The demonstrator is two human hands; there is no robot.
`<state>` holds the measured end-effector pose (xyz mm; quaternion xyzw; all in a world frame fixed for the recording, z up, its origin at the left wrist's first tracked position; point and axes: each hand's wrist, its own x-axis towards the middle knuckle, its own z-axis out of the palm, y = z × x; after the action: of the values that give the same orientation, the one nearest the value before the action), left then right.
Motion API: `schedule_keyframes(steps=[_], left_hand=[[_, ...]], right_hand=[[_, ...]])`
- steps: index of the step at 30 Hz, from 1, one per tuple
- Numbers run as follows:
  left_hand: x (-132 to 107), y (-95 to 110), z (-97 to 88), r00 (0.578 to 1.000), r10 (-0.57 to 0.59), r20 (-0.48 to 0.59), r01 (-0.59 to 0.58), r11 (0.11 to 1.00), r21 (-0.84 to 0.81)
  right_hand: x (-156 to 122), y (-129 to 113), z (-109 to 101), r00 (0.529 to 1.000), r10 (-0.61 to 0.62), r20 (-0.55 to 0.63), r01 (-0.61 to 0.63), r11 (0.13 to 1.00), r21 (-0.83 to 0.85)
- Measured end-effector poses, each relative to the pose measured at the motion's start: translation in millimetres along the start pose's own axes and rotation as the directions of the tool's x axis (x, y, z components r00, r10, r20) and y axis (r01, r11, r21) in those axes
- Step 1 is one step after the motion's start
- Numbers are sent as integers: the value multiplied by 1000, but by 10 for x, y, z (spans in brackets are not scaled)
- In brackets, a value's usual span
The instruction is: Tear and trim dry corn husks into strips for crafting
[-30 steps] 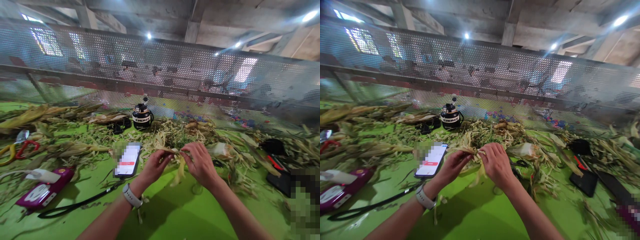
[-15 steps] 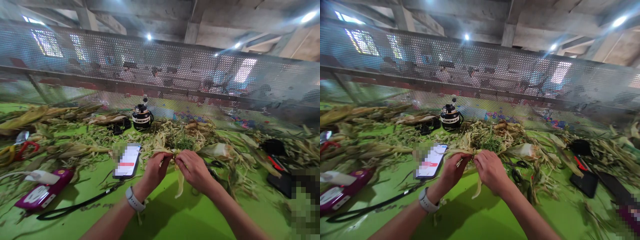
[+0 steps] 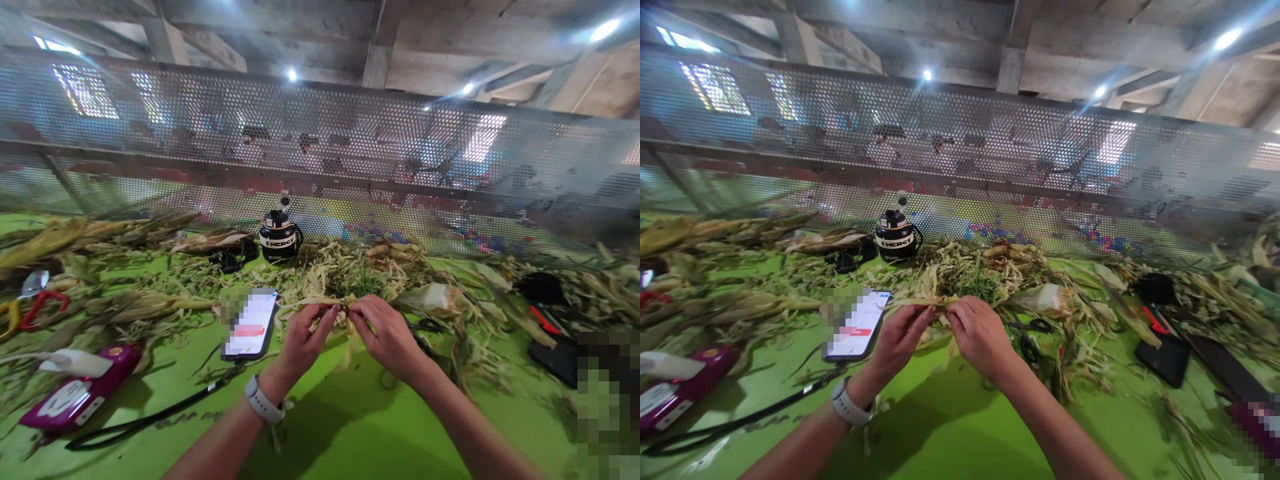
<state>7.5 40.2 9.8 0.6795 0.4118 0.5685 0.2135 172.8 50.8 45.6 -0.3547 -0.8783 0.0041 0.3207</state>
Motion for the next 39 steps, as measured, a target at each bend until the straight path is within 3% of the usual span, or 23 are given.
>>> schedule_keyframes(steps=[2,5,13,18,24,28,35,39], left_hand=[[10,15,0,996,-87,13,88,991,-100],[6,4,4,991,-127,35,131,978,-163],[29,-30,1,994,-98,48,100,994,-47],[38,-33,11,997,-60,41,64,992,-113],[45,5,13,999,-13,35,20,983,-181],[49,-17,13,999,-11,37,15,993,-119],[-7,-111,45,989,129,-70,-117,982,149],[-4,-93,48,997,64,-40,-60,994,90]], right_hand=[[-2,21,2,1000,13,-5,-13,1000,-3],[-5,36,10,1000,13,-3,-13,999,-39],[-27,2,-8,997,-75,22,77,992,-101],[-12,3,-93,992,-10,-127,-4,994,-113],[15,55,-77,997,-20,-73,11,992,-129],[25,79,-90,993,-109,-37,103,986,-134],[-6,50,-45,991,-127,45,132,983,-127],[-22,14,-24,992,-126,31,128,988,-91]])
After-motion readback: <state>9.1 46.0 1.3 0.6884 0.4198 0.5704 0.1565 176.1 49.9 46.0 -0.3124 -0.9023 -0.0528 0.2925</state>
